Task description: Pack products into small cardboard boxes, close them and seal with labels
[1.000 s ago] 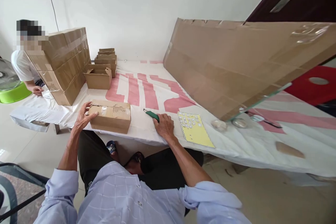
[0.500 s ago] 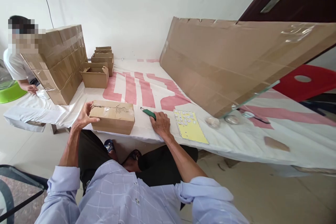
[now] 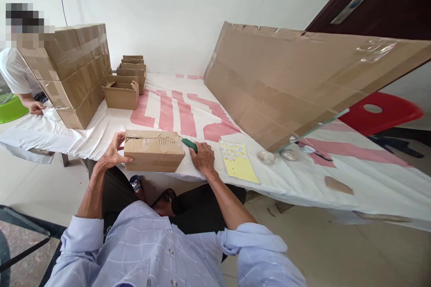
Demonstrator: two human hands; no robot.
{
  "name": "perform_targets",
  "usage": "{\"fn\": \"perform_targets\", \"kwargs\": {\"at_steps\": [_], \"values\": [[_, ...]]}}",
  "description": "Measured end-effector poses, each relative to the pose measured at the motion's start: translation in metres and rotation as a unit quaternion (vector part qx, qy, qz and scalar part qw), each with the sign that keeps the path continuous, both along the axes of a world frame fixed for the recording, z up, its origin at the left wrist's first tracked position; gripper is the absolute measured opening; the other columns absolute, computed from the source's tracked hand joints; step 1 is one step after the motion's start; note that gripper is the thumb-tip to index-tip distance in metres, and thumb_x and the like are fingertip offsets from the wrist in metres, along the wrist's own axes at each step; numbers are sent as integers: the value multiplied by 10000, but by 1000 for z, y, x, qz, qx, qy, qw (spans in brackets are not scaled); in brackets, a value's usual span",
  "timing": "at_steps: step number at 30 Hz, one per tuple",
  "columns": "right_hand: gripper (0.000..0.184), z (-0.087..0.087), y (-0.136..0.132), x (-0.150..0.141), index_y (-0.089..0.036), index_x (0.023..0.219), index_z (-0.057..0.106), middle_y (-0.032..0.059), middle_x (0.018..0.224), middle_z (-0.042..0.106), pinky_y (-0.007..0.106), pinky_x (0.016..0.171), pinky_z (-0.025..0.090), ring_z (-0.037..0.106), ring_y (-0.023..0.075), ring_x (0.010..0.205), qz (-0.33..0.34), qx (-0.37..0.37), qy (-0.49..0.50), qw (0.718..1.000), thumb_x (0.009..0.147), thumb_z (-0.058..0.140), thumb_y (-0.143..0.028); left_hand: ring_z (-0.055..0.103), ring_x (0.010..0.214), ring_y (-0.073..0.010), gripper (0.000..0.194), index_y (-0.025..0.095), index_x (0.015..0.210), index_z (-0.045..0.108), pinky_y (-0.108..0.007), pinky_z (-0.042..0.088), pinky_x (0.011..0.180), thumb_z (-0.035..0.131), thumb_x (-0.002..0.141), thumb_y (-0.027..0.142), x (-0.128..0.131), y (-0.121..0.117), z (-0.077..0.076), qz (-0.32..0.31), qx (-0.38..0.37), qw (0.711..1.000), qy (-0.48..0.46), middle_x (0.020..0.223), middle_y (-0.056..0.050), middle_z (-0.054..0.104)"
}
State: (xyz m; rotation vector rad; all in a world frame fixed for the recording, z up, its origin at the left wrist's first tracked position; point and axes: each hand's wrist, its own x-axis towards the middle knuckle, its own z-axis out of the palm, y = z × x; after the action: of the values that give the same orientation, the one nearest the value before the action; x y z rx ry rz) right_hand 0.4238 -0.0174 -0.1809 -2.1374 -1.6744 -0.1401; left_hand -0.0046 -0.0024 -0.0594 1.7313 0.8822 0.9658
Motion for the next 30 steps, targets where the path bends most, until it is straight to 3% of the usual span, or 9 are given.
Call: {"fn": "perform_targets", "kwargs": {"at_steps": [5,9,13,19,26,30], "values": [[410,1,-1,0,-148,1412,722,200,1304,711,435,943,438,568,352,1185,3,3,-2,1000,1083,547,-320,492,1611,-427,955,334,1354,508,-556,485,1186,1074,596,469,7,-4,-6,6,7,1000,-4,1586,-134,603],[394,1,-2,0,-163,1392,738,189,1277,711,418,923,426,571,341,1159,-1,4,1,1000,1056,572,-284,457,1620,-470,1059,318,1419,517,-598,495,1190,1090,550,510,18,-11,-17,26,20,999,-12,1626,-166,550],[431,3,-5,1,-173,1386,744,177,1238,711,407,895,409,553,328,1127,4,3,7,1000,994,567,-203,397,1660,-495,1151,330,1525,491,-632,490,1204,1088,561,528,27,-19,-23,9,23,1000,2,1712,-181,474],[433,6,-8,2,-137,1384,749,213,1278,708,411,886,422,568,339,1147,10,-20,15,1000,1011,540,-202,471,1610,-490,1140,331,1566,505,-638,514,1181,1084,600,511,37,-24,-21,1,36,999,6,1713,-186,490],[350,3,-9,6,-148,1240,795,212,1241,704,412,887,444,570,342,1116,17,-19,-1,1000,995,558,-224,568,1490,-460,1221,309,1568,552,-587,545,1171,1084,540,698,61,-25,-12,22,85,996,-21,1688,-188,497],[392,-3,-9,9,-150,1276,795,216,1210,717,442,916,462,563,363,1135,21,0,5,1000,964,580,-253,572,1485,-465,1311,280,1616,503,-593,498,1226,1067,533,758,75,-27,-6,37,110,993,-15,1645,-195,527]]}}
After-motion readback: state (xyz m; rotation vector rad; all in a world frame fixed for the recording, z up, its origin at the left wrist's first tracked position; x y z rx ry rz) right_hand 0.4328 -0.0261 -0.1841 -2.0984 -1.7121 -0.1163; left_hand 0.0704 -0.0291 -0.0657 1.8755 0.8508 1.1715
